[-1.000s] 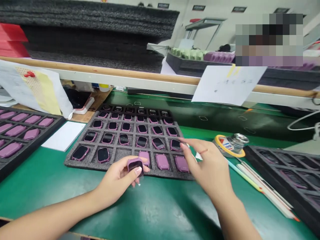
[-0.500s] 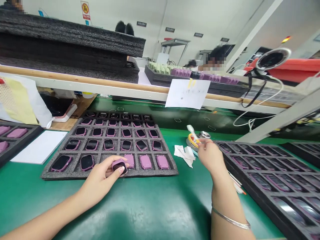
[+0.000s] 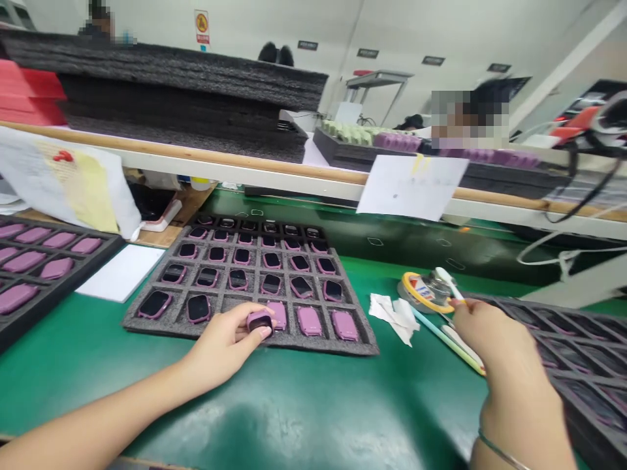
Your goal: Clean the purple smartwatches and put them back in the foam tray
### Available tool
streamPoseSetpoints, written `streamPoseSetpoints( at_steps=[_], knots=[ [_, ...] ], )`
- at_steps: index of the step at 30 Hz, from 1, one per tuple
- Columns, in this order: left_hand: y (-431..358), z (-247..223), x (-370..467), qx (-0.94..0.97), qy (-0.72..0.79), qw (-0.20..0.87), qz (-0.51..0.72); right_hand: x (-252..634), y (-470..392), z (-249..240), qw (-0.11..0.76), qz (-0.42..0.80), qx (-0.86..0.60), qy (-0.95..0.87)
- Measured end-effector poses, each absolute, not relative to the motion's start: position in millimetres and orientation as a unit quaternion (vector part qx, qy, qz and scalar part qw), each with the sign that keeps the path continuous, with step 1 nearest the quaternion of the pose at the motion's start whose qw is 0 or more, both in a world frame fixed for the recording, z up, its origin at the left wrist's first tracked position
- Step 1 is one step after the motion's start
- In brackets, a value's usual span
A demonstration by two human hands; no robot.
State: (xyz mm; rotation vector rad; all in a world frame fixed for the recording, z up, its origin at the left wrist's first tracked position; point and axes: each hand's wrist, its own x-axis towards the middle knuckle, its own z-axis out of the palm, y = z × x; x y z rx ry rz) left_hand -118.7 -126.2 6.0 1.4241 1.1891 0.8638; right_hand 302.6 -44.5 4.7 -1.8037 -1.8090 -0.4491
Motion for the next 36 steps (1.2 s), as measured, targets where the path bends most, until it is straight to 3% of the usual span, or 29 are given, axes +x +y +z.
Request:
streamPoseSetpoints(
  at_steps=[4, 8, 11, 16, 21, 26, 32, 36],
  knots=[
    [-125.5, 1.5, -118.6, 0.578, 0.494, 0.532, 0.373, 232.4, -53.7, 6.2, 0.291, -0.124, -0.655, -0.687],
    [-124.6, -0.1, -118.8, 0.562, 0.492, 0.546, 0.379, 131.8, -82.2, -6.2, 0.256, -0.032, -0.542, -0.800],
    [-124.5, 0.6, -118.3, 0.553, 0.481, 0.557, 0.391, 87.2, -102.3, -12.1, 0.240, -0.045, -0.452, -0.858],
    [-123.5, 2.0, -117.9, 0.523, 0.481, 0.585, 0.390, 92.5, -108.7, -5.7, 0.183, -0.116, -0.416, -0.883],
    [-121.6, 1.5, -119.1, 0.519, 0.482, 0.595, 0.379, 101.2, -106.6, -5.9, 0.207, -0.093, -0.410, -0.884],
    [-118.9, -1.2, -122.7, 0.475, 0.453, 0.648, 0.387, 105.4, -100.6, -9.7, 0.147, -0.126, -0.447, -0.874],
    [-113.9, 0.4, -126.9, 0.470, 0.417, 0.683, 0.373, 106.0, -101.2, -11.4, 0.162, -0.095, -0.434, -0.881],
    [-112.6, 2.0, -127.8, 0.458, 0.421, 0.701, 0.347, 105.0, -100.9, -9.0, 0.153, -0.140, -0.468, -0.859]
  ],
)
